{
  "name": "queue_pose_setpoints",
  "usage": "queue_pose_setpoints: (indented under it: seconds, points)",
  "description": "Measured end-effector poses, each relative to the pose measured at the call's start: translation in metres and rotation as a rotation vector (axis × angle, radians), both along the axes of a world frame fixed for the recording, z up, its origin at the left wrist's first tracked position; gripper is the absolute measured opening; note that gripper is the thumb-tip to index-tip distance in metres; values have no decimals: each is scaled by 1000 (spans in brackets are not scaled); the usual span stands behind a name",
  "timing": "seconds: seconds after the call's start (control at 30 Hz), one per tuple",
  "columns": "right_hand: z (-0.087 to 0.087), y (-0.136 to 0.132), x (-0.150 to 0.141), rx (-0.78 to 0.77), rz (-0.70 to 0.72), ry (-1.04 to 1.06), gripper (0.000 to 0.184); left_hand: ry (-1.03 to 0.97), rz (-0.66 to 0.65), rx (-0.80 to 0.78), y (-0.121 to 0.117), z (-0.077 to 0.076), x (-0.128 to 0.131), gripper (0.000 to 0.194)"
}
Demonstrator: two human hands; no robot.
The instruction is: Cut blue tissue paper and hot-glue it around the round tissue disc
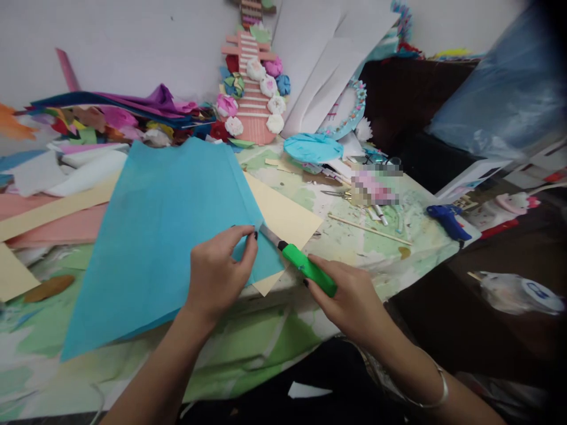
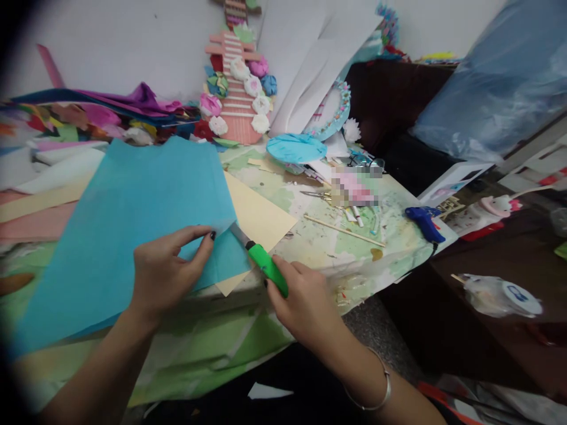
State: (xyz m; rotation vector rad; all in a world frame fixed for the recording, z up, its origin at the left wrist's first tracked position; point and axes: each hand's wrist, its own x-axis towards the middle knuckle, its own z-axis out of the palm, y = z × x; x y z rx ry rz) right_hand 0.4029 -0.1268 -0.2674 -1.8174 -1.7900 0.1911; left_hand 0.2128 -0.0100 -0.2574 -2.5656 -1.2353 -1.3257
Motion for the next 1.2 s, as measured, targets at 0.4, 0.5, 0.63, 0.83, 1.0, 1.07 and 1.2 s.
queue_pose_setpoints:
  seconds: [0.4,0.5,0.63,0.83,1.0,1.07,1.2]
  points:
    - [-7,39,-26,-4,-64,5,22,235,-302,32,4,4,-7,22]
    - [-10,42,-29,-18,-104,-8,19,311,-364,-65,13,12,-11,28]
    - [-8,43,-27,-80,-158,-121,18,522,-245,-244,50,22,-4,31]
    - [7,48,-23,-249,-137,-205,16,719,-137,-329,119,5,23,50]
    - [13,51,-25,-272,-38,-100,19,754,-90,-338,127,-23,23,59]
    - [12,52,-25,-261,-9,-73,22,766,-53,-353,124,-31,18,62]
    - [7,53,-24,-217,-7,-43,25,792,-45,-372,121,-38,12,64]
